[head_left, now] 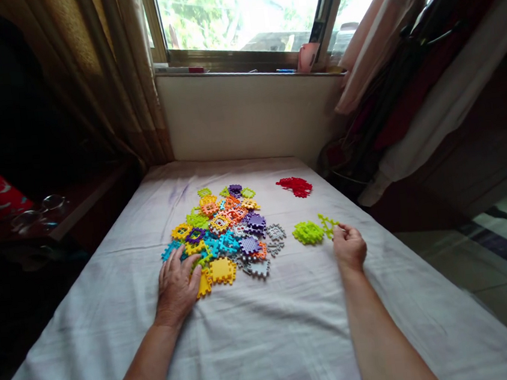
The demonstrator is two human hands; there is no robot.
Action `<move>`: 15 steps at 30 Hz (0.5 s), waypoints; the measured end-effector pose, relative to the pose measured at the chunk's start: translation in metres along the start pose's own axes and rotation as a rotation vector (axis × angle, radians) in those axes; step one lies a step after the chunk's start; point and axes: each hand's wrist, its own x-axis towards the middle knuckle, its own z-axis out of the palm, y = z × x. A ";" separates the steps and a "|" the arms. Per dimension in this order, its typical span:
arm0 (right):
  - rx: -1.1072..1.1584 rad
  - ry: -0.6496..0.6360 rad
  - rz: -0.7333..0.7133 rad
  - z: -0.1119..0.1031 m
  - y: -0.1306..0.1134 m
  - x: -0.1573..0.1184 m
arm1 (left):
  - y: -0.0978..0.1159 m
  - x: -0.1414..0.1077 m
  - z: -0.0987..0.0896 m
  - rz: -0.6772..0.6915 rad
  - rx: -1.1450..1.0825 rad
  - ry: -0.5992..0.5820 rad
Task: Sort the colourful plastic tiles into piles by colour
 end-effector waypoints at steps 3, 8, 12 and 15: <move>-0.096 -0.049 0.019 -0.002 0.012 0.010 | -0.001 0.000 -0.001 -0.005 -0.024 0.001; -0.157 -0.053 -0.040 0.001 0.010 0.003 | -0.004 0.001 -0.001 0.007 -0.073 0.009; -0.123 -0.024 -0.058 -0.003 0.006 0.001 | -0.001 0.004 -0.009 0.033 -0.148 0.040; -0.071 -0.018 -0.144 -0.003 -0.007 -0.010 | 0.008 0.005 -0.019 0.052 -0.223 0.079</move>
